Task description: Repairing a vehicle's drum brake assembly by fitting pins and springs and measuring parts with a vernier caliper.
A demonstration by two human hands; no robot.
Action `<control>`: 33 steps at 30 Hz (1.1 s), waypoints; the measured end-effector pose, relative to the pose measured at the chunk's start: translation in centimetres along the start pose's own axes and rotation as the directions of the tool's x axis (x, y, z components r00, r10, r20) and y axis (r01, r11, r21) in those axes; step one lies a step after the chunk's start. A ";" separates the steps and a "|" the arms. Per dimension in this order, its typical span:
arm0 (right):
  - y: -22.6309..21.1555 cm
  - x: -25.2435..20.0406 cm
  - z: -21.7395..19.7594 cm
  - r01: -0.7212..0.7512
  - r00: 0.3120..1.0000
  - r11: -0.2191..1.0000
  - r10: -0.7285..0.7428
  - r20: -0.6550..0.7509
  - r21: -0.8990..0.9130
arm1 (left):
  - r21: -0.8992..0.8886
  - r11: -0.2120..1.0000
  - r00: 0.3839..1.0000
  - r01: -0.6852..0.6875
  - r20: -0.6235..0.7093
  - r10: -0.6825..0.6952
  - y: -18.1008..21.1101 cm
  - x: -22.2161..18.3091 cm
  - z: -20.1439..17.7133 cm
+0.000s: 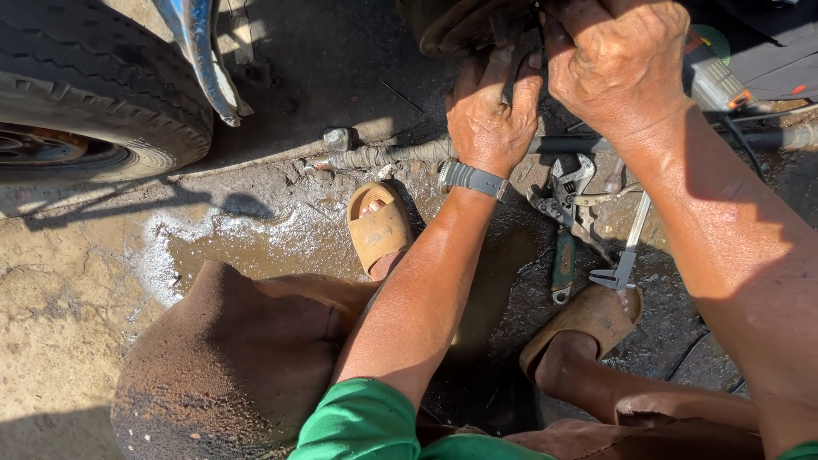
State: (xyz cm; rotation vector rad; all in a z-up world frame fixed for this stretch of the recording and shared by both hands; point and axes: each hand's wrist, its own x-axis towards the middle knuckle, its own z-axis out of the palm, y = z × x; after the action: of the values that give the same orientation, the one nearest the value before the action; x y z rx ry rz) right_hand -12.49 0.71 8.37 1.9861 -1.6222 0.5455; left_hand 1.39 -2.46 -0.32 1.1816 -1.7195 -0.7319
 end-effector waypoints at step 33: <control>-2.6 -0.7 1.6 -0.144 0.974 0.969 0.174 -0.143 0.200 | -0.039 0.999 1.000 0.011 -0.004 -0.011 0.3 0.5 -0.9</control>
State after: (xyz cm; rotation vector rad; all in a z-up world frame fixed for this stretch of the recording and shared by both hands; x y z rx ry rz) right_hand -10.09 0.66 6.39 1.8953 -1.6922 0.9269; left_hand 1.98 -2.75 0.47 1.1654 -1.6888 -0.7655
